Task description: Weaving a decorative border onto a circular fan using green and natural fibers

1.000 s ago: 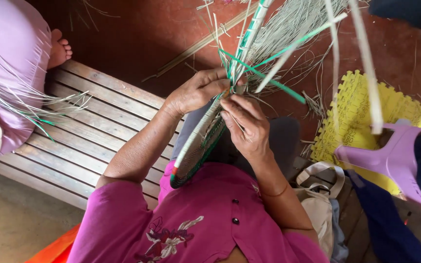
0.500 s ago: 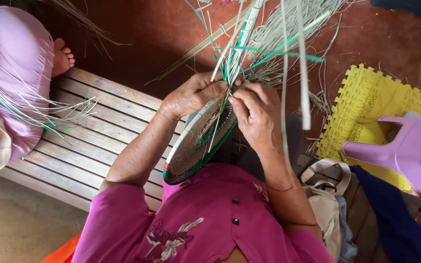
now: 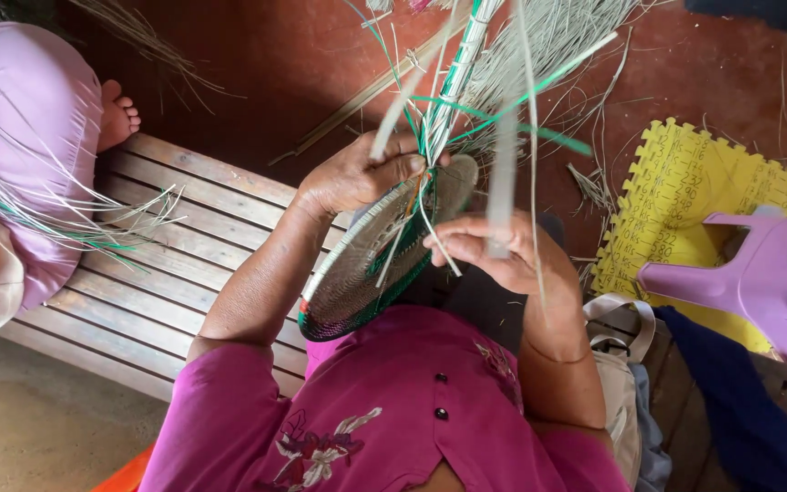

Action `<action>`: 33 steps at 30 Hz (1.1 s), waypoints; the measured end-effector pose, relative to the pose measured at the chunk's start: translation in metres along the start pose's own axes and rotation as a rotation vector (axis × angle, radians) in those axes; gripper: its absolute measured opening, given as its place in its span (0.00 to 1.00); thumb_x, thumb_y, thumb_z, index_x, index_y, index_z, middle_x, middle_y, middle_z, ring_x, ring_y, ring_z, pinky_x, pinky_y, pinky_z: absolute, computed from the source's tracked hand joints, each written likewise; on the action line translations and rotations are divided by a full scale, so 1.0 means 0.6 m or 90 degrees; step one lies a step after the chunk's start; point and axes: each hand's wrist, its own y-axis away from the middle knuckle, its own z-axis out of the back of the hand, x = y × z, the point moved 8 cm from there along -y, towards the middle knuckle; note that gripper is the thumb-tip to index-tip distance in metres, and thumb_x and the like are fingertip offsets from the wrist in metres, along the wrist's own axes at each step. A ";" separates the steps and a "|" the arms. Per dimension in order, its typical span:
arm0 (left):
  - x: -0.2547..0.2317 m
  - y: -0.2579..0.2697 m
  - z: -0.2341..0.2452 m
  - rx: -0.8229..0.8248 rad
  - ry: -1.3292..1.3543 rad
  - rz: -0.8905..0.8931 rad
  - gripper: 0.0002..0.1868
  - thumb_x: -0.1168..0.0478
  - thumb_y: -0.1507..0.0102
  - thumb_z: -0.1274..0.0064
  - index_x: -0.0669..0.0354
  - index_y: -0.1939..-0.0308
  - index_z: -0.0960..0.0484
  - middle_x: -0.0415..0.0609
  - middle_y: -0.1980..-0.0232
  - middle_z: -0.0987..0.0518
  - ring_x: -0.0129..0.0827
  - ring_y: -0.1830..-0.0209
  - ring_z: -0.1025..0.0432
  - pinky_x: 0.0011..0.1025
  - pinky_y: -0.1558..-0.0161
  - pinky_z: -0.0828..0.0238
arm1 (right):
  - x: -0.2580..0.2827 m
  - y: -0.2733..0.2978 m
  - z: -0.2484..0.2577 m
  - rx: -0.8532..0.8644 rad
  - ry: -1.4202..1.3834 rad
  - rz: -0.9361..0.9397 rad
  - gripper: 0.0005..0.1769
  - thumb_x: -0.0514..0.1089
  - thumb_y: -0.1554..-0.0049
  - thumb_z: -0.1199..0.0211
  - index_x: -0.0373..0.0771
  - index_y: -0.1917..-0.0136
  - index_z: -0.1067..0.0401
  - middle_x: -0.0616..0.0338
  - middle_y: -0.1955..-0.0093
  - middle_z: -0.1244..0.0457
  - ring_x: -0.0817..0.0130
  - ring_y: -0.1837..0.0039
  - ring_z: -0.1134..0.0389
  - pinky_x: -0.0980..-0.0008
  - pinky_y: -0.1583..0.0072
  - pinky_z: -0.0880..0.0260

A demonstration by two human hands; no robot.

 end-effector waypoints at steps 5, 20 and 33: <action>0.035 0.016 -0.005 0.001 0.075 0.049 0.09 0.62 0.27 0.52 0.61 0.52 0.16 0.43 0.64 0.22 0.26 0.61 0.34 0.33 0.51 0.30 | 0.009 -0.018 0.014 -0.289 0.211 0.161 0.12 0.34 0.40 0.33 0.32 0.42 0.26 0.49 0.55 0.35 0.58 0.55 0.36 0.59 0.48 0.30; 0.105 0.014 -0.016 -0.006 0.066 0.070 0.06 0.62 0.30 0.46 0.57 0.58 0.14 0.41 0.69 0.24 0.22 0.67 0.35 0.25 0.62 0.31 | 0.033 -0.029 0.037 -0.303 0.389 0.200 0.05 0.36 0.35 0.35 0.41 0.47 0.20 0.52 0.50 0.34 0.54 0.51 0.31 0.58 0.49 0.28; 0.115 0.002 -0.029 -0.042 0.083 0.133 0.07 0.63 0.32 0.48 0.58 0.61 0.15 0.38 0.67 0.23 0.21 0.66 0.34 0.23 0.61 0.29 | 0.028 -0.077 0.049 -0.209 0.472 0.202 0.05 0.33 0.35 0.36 0.34 0.48 0.20 0.45 0.48 0.33 0.44 0.50 0.27 0.54 0.51 0.23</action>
